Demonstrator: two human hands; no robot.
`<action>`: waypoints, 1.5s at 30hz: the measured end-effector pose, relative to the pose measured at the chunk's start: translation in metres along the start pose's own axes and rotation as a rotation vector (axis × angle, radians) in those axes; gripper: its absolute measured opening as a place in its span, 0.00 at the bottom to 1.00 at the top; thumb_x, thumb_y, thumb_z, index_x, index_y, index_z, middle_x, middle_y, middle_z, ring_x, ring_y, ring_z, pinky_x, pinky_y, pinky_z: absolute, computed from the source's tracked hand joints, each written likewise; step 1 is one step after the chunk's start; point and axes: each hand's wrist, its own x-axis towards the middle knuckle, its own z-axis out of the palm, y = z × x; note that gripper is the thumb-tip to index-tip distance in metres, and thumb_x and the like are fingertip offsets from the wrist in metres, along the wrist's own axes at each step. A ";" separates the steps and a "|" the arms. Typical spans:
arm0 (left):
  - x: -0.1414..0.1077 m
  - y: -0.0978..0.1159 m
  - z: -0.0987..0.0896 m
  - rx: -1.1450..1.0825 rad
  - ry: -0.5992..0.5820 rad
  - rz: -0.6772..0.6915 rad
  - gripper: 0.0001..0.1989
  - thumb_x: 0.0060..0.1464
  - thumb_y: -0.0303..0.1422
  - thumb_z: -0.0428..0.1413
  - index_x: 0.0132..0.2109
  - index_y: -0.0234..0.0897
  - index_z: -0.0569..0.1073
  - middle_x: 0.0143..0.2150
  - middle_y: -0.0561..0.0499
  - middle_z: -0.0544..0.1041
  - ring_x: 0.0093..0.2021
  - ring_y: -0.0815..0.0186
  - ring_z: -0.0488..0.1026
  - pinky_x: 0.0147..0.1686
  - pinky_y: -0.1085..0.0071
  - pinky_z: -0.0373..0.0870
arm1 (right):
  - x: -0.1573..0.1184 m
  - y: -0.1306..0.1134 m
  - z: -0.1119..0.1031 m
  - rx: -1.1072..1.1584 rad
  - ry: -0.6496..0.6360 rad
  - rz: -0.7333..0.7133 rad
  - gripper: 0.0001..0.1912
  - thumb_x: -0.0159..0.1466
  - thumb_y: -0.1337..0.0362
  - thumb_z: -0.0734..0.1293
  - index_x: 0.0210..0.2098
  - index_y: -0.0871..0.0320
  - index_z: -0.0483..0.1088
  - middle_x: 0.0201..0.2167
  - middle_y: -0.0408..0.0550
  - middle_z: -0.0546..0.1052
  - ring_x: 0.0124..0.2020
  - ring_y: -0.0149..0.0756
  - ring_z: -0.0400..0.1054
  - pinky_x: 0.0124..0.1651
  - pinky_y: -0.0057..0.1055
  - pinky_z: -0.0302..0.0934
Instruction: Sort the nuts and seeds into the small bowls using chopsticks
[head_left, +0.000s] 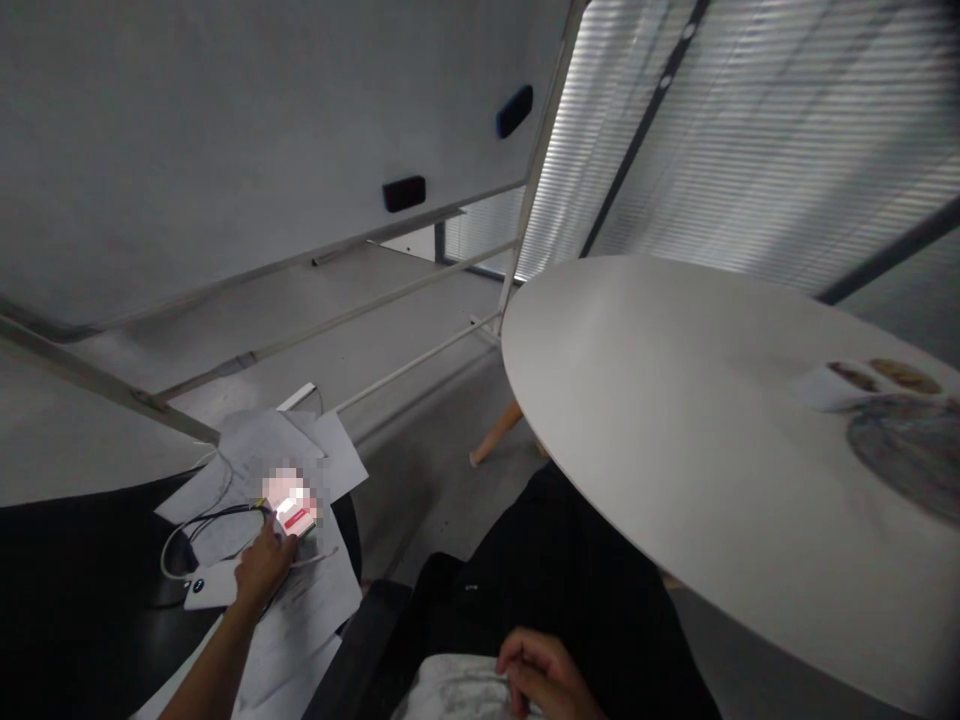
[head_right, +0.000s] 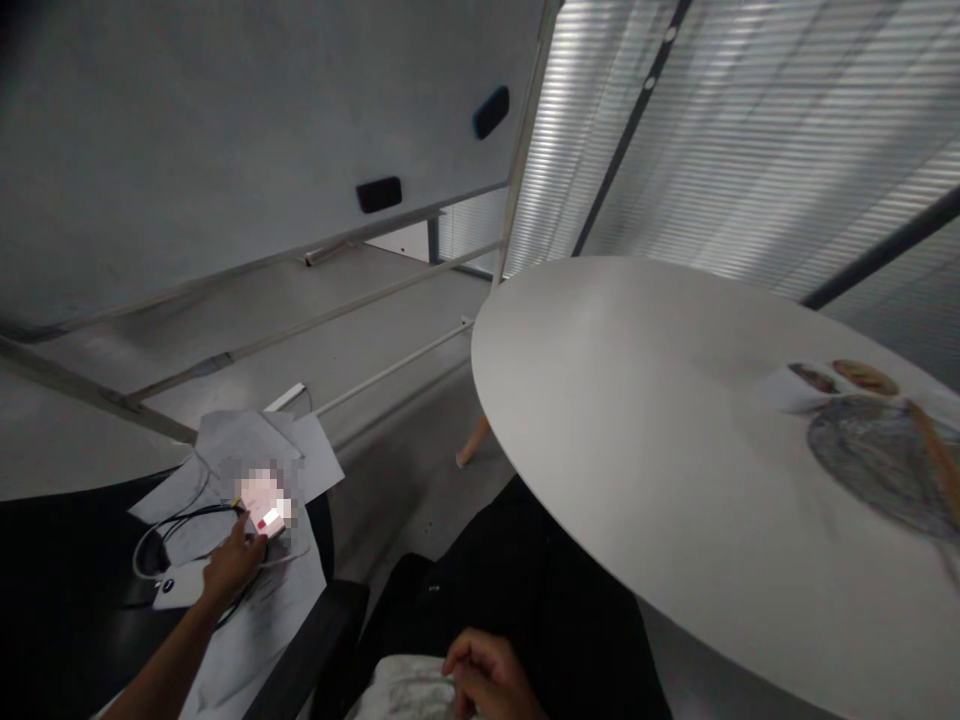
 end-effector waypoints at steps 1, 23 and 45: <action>0.004 0.002 0.003 0.006 -0.025 -0.015 0.32 0.58 0.46 0.42 0.65 0.35 0.55 0.53 0.38 0.72 0.51 0.45 0.70 0.44 0.53 0.66 | 0.004 0.000 -0.002 0.010 0.002 0.005 0.17 0.55 0.50 0.65 0.28 0.59 0.70 0.15 0.40 0.67 0.17 0.29 0.61 0.25 0.27 0.53; -0.003 0.049 0.028 0.074 -0.072 0.025 0.31 0.59 0.44 0.42 0.67 0.38 0.53 0.57 0.37 0.67 0.55 0.48 0.66 0.47 0.51 0.64 | 0.015 -0.004 -0.051 0.034 -0.037 0.020 0.15 0.56 0.53 0.64 0.30 0.60 0.71 0.17 0.41 0.70 0.20 0.31 0.63 0.29 0.29 0.54; -0.008 0.060 0.040 0.103 -0.100 0.036 0.32 0.60 0.45 0.41 0.68 0.37 0.51 0.55 0.36 0.69 0.53 0.47 0.67 0.45 0.52 0.65 | 0.008 -0.005 -0.076 0.030 -0.058 -0.001 0.13 0.58 0.55 0.64 0.31 0.60 0.71 0.19 0.42 0.71 0.23 0.32 0.64 0.32 0.30 0.55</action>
